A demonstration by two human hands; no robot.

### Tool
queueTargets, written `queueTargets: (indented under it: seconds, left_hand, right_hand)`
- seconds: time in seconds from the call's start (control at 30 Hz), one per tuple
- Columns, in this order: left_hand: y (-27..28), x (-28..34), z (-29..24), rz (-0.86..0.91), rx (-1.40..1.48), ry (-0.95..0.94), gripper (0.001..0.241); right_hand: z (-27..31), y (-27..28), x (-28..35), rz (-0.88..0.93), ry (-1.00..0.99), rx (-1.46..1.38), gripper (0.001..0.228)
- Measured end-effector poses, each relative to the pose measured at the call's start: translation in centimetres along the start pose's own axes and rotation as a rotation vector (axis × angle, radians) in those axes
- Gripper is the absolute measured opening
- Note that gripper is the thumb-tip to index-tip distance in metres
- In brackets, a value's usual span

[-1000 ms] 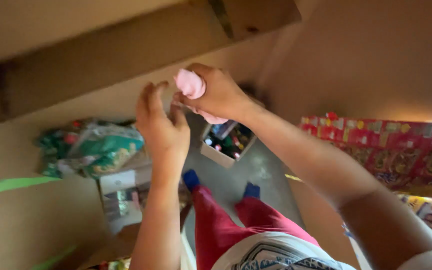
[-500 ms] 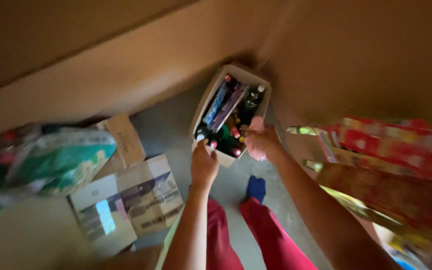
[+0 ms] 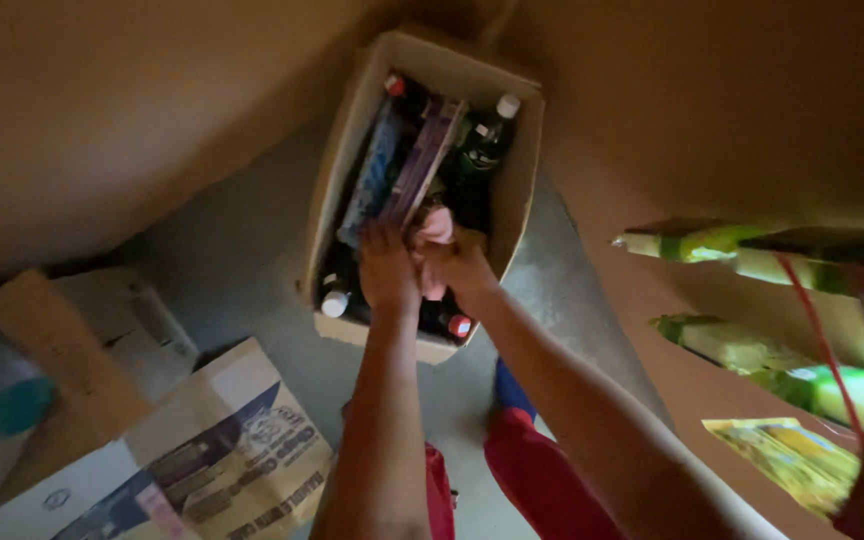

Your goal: Wiping bottles and boxes with a pink cloth and organizing them on grocery store shelves.

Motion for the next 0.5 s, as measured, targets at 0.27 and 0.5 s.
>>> queueTargets:
  seconds: [0.27, 0.5]
  left_hand:
    - [-4.1, -0.6, 1.9, 0.198, -0.126, 0.121, 0.028]
    - [12.2, 3.2, -5.0, 0.350, 1.044, 0.340, 0.037]
  right_hand:
    - [0.7, 0.8, 1.1, -0.107, -0.081, -0.086, 0.016]
    - [6.6, -3.6, 9.7, -0.252, 0.001, -0.025, 0.040]
Point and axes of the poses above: each hand's wrist, its own x-axis away from the middle knuckle, its own y-axis out of the back of the hand, z = x × y, the point moved 9 cm from there along -x, towards the middle knuckle, and after that the axes turned 2 degrees about -z, right-handed, at the moved point
